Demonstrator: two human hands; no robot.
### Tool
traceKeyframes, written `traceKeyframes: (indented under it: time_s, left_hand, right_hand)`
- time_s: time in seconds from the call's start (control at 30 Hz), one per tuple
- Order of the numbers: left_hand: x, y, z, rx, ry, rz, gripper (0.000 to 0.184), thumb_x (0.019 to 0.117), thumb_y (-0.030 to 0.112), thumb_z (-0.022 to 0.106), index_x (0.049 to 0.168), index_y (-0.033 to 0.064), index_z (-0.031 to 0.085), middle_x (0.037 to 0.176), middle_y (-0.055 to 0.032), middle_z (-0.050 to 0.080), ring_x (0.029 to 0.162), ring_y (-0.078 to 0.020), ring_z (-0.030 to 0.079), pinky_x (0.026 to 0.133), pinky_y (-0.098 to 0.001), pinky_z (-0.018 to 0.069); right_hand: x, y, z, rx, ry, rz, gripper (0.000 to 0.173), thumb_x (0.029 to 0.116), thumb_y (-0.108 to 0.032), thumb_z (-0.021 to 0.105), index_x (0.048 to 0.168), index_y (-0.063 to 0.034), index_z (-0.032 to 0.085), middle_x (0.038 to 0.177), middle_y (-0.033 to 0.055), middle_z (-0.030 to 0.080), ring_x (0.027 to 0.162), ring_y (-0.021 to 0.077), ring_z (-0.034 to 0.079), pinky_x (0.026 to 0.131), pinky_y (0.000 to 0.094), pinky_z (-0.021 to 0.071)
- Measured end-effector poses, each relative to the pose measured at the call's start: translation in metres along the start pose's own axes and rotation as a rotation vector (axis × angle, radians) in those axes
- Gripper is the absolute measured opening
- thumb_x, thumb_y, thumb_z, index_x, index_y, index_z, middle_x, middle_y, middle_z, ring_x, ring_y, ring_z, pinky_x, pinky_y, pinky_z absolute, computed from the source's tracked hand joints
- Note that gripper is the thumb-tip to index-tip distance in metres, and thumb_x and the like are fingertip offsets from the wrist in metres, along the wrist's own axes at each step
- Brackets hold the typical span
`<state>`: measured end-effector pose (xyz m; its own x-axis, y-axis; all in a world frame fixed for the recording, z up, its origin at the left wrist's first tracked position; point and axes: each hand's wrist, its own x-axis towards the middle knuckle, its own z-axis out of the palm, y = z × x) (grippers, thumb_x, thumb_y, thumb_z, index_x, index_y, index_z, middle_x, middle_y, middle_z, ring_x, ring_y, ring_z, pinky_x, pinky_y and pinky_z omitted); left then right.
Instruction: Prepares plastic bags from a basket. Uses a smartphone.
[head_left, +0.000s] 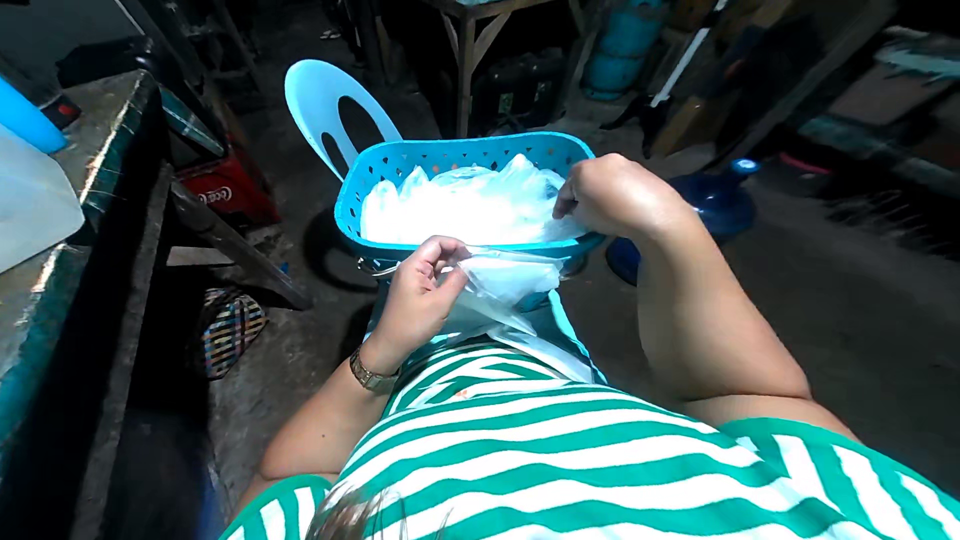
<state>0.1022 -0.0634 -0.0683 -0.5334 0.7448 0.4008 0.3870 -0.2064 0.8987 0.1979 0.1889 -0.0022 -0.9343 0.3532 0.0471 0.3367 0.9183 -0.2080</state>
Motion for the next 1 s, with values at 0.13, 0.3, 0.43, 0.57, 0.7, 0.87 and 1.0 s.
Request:
traceKeyframes:
  time_s: [0.13, 0.3, 0.43, 0.57, 0.7, 0.87, 1.0]
  left_hand:
    - [0.001, -0.003, 0.004, -0.039, 0.062, 0.029, 0.031, 0.1, -0.004, 0.045, 0.119, 0.0054, 0.067, 0.101, -0.0019, 0.068, 0.075, -0.0033, 0.062, 0.065, -0.0196, 0.0531]
    - [-0.001, -0.004, 0.004, -0.15, 0.024, 0.016, 0.024, 0.0915, -0.003, 0.058, 0.112, 0.0049, 0.067, 0.095, -0.0011, 0.068, 0.076, -0.0047, 0.064, 0.068, -0.0212, 0.0568]
    - [-0.002, -0.005, 0.008, -0.152, 0.09, -0.002, 0.013, 0.093, 0.0, 0.069, 0.105, 0.0049, 0.07, 0.086, -0.001, 0.07, 0.07, -0.0046, 0.065, 0.064, -0.0206, 0.0571]
    - [-0.001, -0.002, 0.011, -0.209, 0.138, -0.056, 0.006, 0.0989, 0.007, 0.064, 0.103, 0.0093, 0.068, 0.082, 0.0011, 0.066, 0.068, -0.0035, 0.062, 0.063, -0.0197, 0.0548]
    - [-0.002, 0.002, 0.012, -0.348, 0.095, -0.047, 0.007, 0.1028, 0.013, 0.059, 0.102, 0.0147, 0.066, 0.089, 0.0033, 0.066, 0.076, -0.0027, 0.064, 0.068, -0.0208, 0.0565]
    - [-0.004, -0.002, 0.013, -0.481, 0.023, 0.091, 0.01, 0.0938, 0.017, 0.074, 0.094, 0.0195, 0.064, 0.12, 0.0039, 0.067, 0.101, -0.0039, 0.066, 0.081, -0.0223, 0.058]
    - [-0.004, 0.0, 0.015, -0.479, -0.01, 0.125, 0.044, 0.0759, -0.003, 0.084, 0.106, 0.0158, 0.058, 0.105, 0.0009, 0.069, 0.088, -0.0057, 0.068, 0.075, -0.0235, 0.0604]
  right_hand:
    - [-0.009, 0.003, -0.003, 0.071, 0.056, -0.097, 0.008, 0.095, -0.004, 0.07, 0.096, -0.006, 0.077, 0.092, 0.0145, 0.074, 0.088, 0.0335, 0.071, 0.081, 0.058, 0.0552]
    - [-0.021, -0.002, 0.005, 0.235, 0.328, -0.238, 0.007, 0.089, 0.0, 0.075, 0.095, 0.0008, 0.072, 0.094, 0.0155, 0.066, 0.081, 0.0244, 0.066, 0.076, 0.0408, 0.0569]
    - [-0.026, 0.003, 0.018, 0.322, 0.54, -0.387, 0.014, 0.0991, -0.011, 0.063, 0.102, -0.0005, 0.072, 0.093, 0.0115, 0.065, 0.075, 0.012, 0.061, 0.07, 0.0247, 0.053]
    - [-0.042, -0.005, 0.033, 0.51, 0.637, -0.58, 0.038, 0.1039, -0.035, 0.058, 0.106, 0.0011, 0.068, 0.099, 0.0071, 0.065, 0.086, 0.0057, 0.062, 0.077, 0.0201, 0.0536]
    - [-0.053, -0.023, 0.055, 0.574, 0.567, -0.616, 0.045, 0.0874, -0.036, 0.079, 0.11, 0.0008, 0.069, 0.1, 0.0049, 0.069, 0.093, 0.0055, 0.065, 0.083, 0.0209, 0.0562]
    - [-0.055, -0.04, 0.065, 0.638, 0.608, -0.596, 0.011, 0.0905, -0.001, 0.063, 0.093, 0.0035, 0.073, 0.089, 0.006, 0.069, 0.08, 0.0004, 0.063, 0.076, 0.0137, 0.053]
    - [-0.059, -0.049, 0.07, 0.765, 0.526, -0.51, 0.012, 0.0943, -0.005, 0.062, 0.106, -0.0015, 0.063, 0.075, -0.0037, 0.061, 0.06, -0.0048, 0.052, 0.056, 0.0113, 0.0471]
